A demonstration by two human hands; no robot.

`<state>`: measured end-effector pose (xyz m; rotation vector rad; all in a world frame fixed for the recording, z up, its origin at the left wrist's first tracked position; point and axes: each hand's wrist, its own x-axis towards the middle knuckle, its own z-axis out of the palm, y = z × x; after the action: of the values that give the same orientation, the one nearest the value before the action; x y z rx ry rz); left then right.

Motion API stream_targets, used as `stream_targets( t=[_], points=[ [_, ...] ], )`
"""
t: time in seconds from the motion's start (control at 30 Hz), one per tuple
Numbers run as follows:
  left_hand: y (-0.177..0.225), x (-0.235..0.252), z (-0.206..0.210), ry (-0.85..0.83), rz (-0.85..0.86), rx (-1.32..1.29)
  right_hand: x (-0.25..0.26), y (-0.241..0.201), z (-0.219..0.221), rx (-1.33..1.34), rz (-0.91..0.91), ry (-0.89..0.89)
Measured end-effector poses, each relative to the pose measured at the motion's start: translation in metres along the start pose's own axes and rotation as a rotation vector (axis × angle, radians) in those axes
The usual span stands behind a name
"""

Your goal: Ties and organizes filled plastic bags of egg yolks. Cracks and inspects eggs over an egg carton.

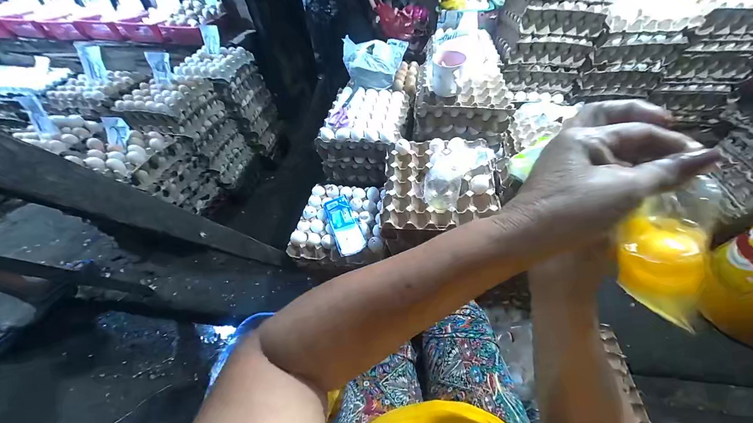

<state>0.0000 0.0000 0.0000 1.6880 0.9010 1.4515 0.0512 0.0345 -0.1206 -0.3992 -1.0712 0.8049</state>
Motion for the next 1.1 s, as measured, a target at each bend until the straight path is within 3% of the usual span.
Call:
stream_targets(
  t=[0.1,0.17,0.33,0.47,0.7,0.8,0.93,1.1],
  points=[
    [-0.033,-0.002,-0.005,0.141,-0.136,0.106,-0.012,0.015,0.0,0.77,0.452,-0.1],
    [-0.054,-0.005,-0.01,0.246,-0.241,0.109,-0.02,0.019,0.005,0.916,0.654,-0.052],
    [-0.108,-0.02,-0.022,0.496,-0.424,-0.029,-0.038,0.039,0.012,0.672,0.861,0.137],
    [-0.142,-0.037,-0.023,0.534,-0.478,-0.095,-0.054,0.054,0.002,0.297,0.8,0.185],
    [-0.173,-0.07,-0.026,0.431,-0.512,-0.056,-0.073,0.058,-0.046,-0.273,0.511,-0.183],
    [-0.171,-0.091,-0.032,0.319,-0.479,0.01,-0.078,0.046,-0.064,-0.498,0.529,-0.345],
    [-0.164,-0.122,-0.036,0.122,-0.387,0.082,-0.079,0.012,-0.09,-0.585,0.587,-0.541],
    [-0.172,-0.153,-0.026,0.037,-0.308,0.024,-0.087,-0.013,-0.113,-0.724,0.63,-0.672]
  ],
)
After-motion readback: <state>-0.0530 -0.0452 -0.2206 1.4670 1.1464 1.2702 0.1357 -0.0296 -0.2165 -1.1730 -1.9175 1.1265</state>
